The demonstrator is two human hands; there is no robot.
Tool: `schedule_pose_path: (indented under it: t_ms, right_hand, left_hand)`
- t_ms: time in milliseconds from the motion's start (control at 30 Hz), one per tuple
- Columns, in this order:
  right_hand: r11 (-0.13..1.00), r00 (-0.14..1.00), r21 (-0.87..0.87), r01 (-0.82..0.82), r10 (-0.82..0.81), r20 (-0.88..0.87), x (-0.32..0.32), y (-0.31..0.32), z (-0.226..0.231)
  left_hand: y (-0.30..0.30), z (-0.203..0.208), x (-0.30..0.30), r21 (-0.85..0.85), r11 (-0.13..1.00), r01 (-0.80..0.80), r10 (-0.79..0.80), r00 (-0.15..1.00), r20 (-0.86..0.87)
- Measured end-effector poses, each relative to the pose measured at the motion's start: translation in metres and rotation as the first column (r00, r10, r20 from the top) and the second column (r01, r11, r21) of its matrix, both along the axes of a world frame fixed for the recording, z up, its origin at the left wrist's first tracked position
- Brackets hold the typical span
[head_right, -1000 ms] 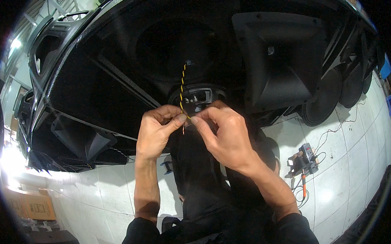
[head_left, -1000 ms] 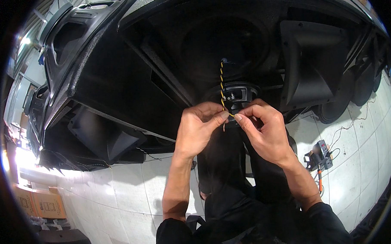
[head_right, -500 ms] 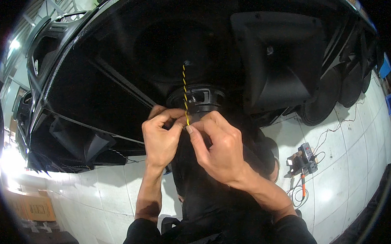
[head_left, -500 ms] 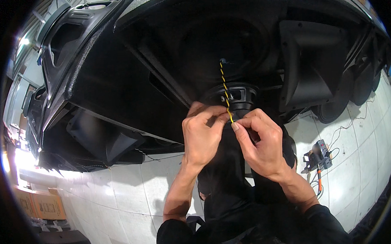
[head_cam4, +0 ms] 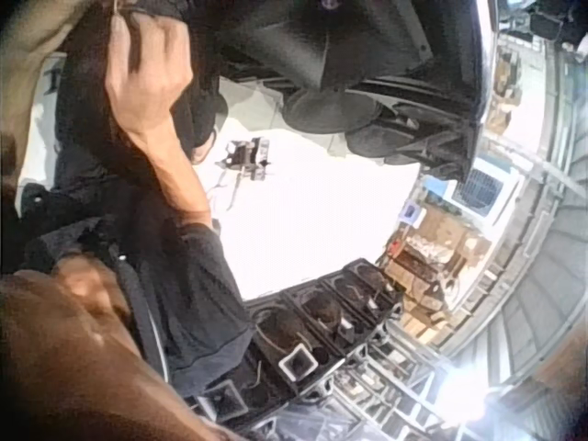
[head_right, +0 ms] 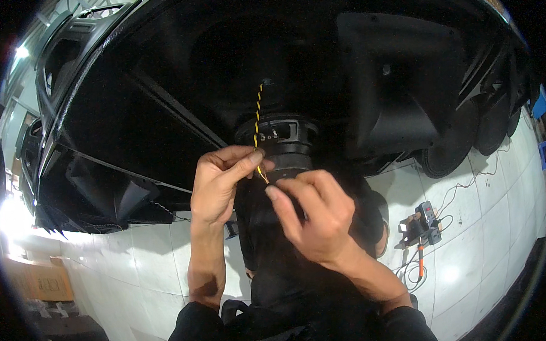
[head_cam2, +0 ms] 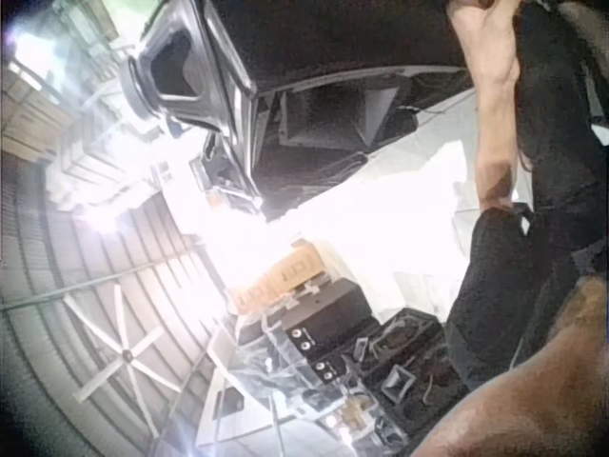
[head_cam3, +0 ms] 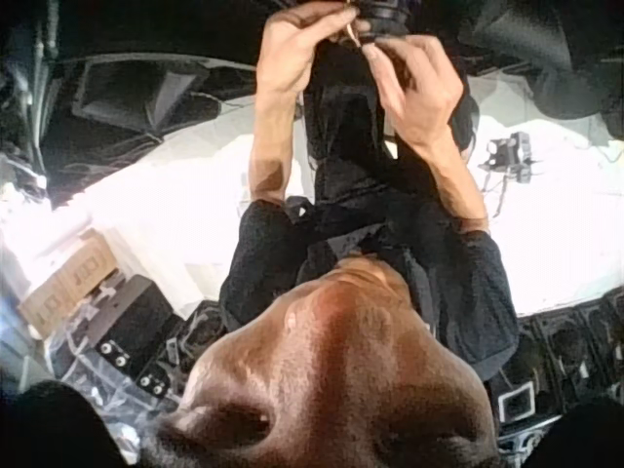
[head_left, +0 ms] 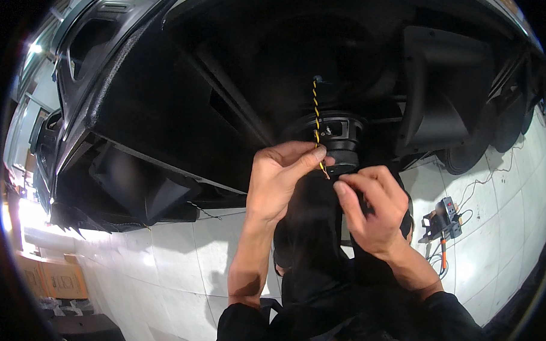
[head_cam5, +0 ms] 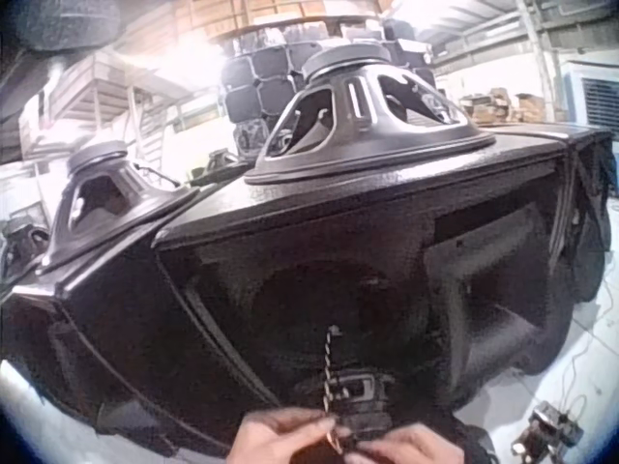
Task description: The person installs a speaker into a vehicle door panel. They position the speaker, connect wires to the terminals, and solder the connections using a soldering iron and solder wire. The person then adjusts the speaker and wires within the door cavity.
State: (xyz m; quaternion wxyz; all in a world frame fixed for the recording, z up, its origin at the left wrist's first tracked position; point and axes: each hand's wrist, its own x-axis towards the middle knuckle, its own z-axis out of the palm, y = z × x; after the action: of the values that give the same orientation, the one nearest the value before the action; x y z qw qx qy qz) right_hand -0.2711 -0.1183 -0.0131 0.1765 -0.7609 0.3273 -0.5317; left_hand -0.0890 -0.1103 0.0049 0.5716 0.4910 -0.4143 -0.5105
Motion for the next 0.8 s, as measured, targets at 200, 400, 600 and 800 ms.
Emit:
schedule_pose_path:
  t_ms: [200, 400, 600, 800]
  right_hand:
    - [0.948, 0.981, 0.253, -0.194, 0.183, 0.066, 0.001, -0.013, 0.007]
    - [0.956, 0.975, 0.208, -0.206, 0.181, 0.133, 0.006, -0.014, 0.002]
    - [0.99, 0.982, 0.099, -0.104, 0.086, 0.167, 0.003, -0.023, -0.004]
    - [0.982, 0.982, 0.162, -0.095, 0.065, 0.179, 0.002, -0.027, -0.003]
  left_hand:
    - [-0.001, -0.002, 0.004, 0.007, 0.999, 0.05, -0.048, 0.982, -0.184]
    - [-0.003, 0.0, 0.011, 0.027, 0.998, 0.049, -0.047, 0.997, -0.06]
    - [0.001, 0.007, 0.014, 0.027, 0.999, 0.041, -0.047, 0.953, 0.301]
    - [0.003, 0.012, 0.008, -0.005, 0.997, -0.071, 0.065, 0.888, 0.456]
